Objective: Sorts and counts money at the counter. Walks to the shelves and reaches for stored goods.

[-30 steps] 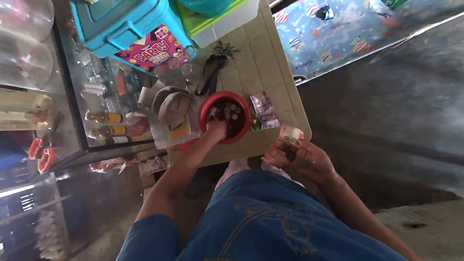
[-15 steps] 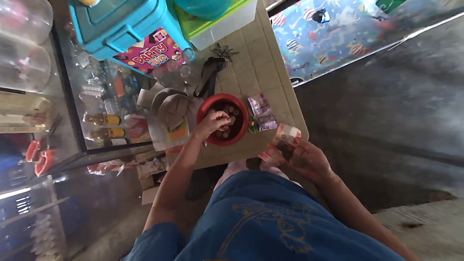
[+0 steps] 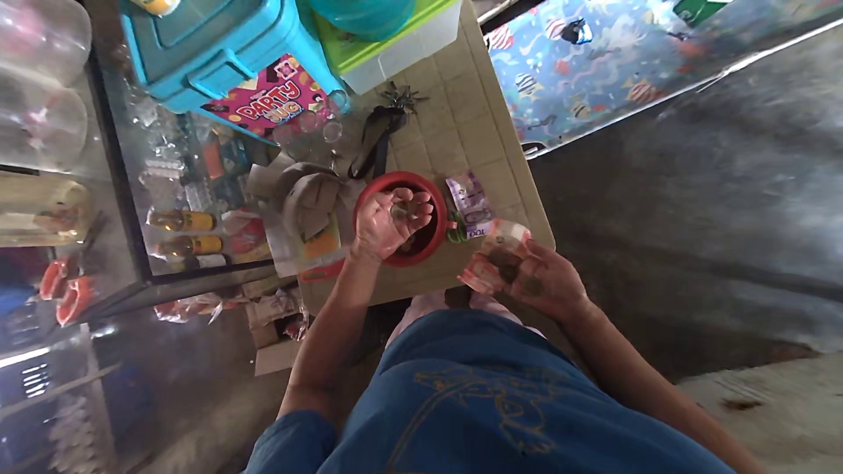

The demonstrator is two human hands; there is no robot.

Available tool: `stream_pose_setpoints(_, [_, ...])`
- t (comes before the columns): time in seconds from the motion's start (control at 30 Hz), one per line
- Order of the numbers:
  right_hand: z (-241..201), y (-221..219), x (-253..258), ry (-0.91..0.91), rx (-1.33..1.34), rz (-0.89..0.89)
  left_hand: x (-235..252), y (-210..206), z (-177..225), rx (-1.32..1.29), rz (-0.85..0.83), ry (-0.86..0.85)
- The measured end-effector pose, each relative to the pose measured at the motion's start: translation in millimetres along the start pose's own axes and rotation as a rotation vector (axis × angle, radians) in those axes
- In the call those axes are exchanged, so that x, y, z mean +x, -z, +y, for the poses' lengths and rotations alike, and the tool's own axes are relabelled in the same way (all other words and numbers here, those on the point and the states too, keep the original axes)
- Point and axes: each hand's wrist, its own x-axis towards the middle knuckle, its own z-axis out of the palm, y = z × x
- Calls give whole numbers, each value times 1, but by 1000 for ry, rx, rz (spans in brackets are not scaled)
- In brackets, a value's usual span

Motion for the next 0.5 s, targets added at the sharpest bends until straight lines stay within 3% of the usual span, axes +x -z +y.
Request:
stream_pose_setpoints(0.1, [1,4,3,4,23,-31,5,-30,-4,19,281,146])
stream_pose_setpoints(0.17, [3,8,4,26,18,-66,8,-42,-14,195,307,171])
stream_pose_setpoints(0.3, [3,9,3,56,15,-90,-5,-73,-44,778,96,174])
stream_pose_setpoints(0.37, [3,6,2,66,17,-36,-11,-90,-67,990,-45,90])
stream_pose_setpoints(0.5, [4,8,-5,137,72,98,-22,-123,-100,1399,-444,-72])
